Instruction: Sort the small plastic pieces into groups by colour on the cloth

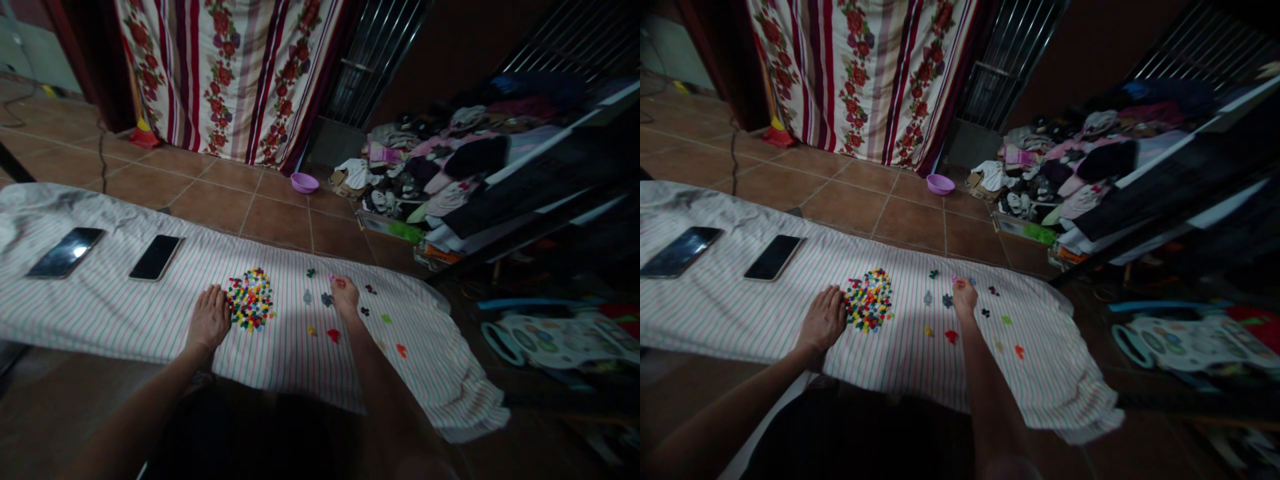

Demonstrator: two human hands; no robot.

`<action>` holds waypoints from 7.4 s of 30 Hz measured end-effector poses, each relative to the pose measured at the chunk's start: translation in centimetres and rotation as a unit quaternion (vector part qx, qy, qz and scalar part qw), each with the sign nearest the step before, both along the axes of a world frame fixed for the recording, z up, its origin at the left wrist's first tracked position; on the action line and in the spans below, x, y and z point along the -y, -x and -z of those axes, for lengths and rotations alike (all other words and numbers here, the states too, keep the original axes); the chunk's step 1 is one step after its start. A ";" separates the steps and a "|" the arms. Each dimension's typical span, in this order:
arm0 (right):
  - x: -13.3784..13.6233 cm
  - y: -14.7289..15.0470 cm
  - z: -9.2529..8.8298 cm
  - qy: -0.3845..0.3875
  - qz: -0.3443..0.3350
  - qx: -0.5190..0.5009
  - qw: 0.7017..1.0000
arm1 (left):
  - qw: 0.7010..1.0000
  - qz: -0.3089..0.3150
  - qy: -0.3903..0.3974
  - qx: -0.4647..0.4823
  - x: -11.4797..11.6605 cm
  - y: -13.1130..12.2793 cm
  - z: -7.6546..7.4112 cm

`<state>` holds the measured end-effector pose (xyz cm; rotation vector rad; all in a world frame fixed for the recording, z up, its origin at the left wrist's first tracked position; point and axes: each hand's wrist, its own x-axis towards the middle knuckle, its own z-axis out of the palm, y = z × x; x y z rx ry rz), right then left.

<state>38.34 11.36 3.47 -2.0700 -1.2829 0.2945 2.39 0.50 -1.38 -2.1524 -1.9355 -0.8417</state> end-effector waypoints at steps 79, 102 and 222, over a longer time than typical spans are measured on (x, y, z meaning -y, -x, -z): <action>0.4 13.0 1.1 -0.022 -0.316 0.080 0.945 | 1.000 -0.001 -0.010 -0.029 0.0 0.1 0.0; 4.4 -1.2 1.3 -0.008 -0.122 0.105 0.987 | 0.999 0.000 -0.017 -0.042 0.0 0.1 -0.2; 2.6 17.8 1.9 -0.031 -0.349 0.013 0.936 | 1.000 0.001 -0.011 -0.026 0.0 0.1 -0.1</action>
